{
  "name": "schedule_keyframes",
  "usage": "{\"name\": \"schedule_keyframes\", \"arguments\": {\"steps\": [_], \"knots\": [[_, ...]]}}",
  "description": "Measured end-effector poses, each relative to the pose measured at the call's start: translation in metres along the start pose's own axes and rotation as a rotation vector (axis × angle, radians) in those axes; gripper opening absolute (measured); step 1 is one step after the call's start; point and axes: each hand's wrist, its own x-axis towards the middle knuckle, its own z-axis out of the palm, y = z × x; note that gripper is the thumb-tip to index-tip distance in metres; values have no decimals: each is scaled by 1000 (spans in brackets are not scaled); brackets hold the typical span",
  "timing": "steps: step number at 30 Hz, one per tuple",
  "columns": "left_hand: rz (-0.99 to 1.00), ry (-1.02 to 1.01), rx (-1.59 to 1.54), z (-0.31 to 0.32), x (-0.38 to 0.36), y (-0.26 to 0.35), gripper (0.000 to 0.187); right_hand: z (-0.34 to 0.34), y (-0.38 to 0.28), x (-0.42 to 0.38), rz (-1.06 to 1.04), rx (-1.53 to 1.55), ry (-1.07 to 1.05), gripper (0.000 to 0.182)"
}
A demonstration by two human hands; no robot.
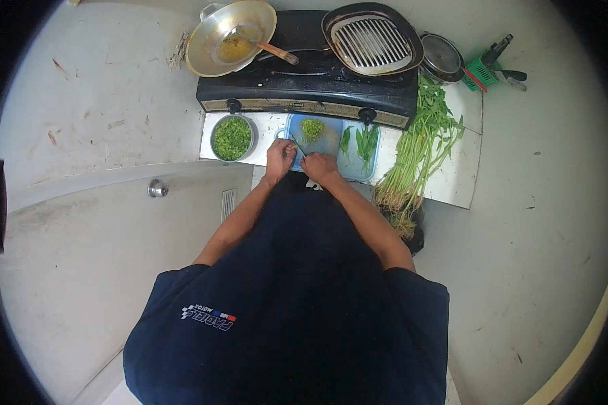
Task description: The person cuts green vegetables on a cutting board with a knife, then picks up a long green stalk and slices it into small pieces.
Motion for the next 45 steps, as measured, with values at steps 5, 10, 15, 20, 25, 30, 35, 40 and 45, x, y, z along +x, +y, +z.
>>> {"name": "schedule_keyframes", "arguments": {"steps": [5, 10, 15, 20, 25, 30, 35, 40, 45], "knots": [[-42, 9, -61, 3, -1, -2, 11, 1, 8, -17, -33, 18, 1, 47], [-13, 17, -12, 0, 0, 1, 9, -1, 5, -13, 1, -3, -36, 47], [-16, 20, -8, 3, -1, -2, 9, 7, 6, -1, -29, -10, -1, 47], [21, 28, 15, -2, -1, 6, 8, 0, 8, -24, 2, 18, -40, 47], [12, -10, 23, -2, 1, 4, 8, 6, 5, -12, -10, 5, 4, 47], [40, -22, -12, -2, 1, -1, 11, 10, 6, -1, -27, -30, 16, 47], [12, -33, -13, 1, 0, -5, 13, -12, 7, -26, 58, -29, -79, 45], [37, -45, -9, -3, 1, -2, 14, -10, 15, -17, 91, -28, -43, 47], [24, -60, -11, -3, 2, -2, 15, -7, 18, -16, 65, 6, 31, 48]]}}
